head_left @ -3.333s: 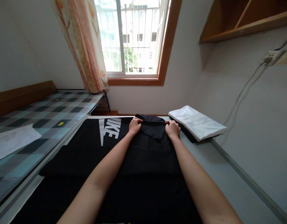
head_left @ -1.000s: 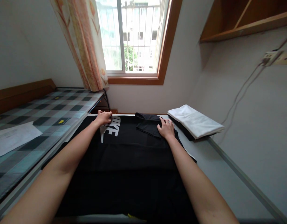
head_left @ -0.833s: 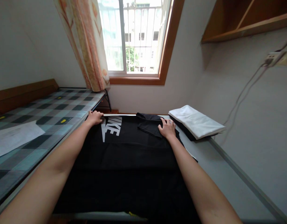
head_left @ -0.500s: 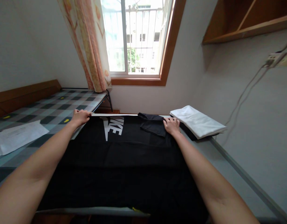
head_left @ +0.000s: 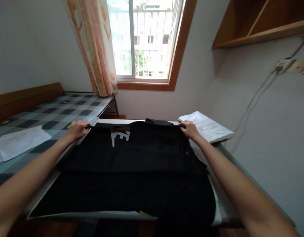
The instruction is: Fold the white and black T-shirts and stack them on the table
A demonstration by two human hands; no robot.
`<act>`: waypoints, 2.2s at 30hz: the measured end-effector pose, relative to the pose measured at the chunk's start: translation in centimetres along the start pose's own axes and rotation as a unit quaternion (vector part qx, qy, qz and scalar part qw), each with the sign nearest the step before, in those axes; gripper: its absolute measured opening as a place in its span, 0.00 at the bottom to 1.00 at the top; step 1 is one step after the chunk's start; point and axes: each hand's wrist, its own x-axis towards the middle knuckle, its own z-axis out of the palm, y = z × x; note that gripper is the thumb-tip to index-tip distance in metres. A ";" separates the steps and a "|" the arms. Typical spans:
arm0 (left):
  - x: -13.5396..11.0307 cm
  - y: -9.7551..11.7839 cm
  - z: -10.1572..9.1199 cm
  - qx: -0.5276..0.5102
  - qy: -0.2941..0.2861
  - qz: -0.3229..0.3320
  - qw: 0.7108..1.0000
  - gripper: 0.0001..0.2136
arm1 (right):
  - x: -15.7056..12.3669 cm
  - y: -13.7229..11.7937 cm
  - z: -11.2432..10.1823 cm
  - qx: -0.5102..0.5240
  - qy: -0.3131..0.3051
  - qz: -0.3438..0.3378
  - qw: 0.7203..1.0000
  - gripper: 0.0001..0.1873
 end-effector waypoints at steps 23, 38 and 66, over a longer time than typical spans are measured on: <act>-8.9 -1.0 -2.4 -0.037 -0.018 0.069 0.997 0.14 | -10.1 2.7 -1.0 0.024 0.011 -0.190 0.981 0.05; -11.6 -0.4 -0.5 0.080 0.002 0.141 0.987 0.14 | -11.4 2.7 -1.7 0.012 -0.015 -0.223 0.975 0.07; -7.1 20.5 -1.7 0.044 0.107 0.407 0.906 0.15 | -11.6 1.4 -2.7 -0.082 -0.002 -0.222 0.972 0.07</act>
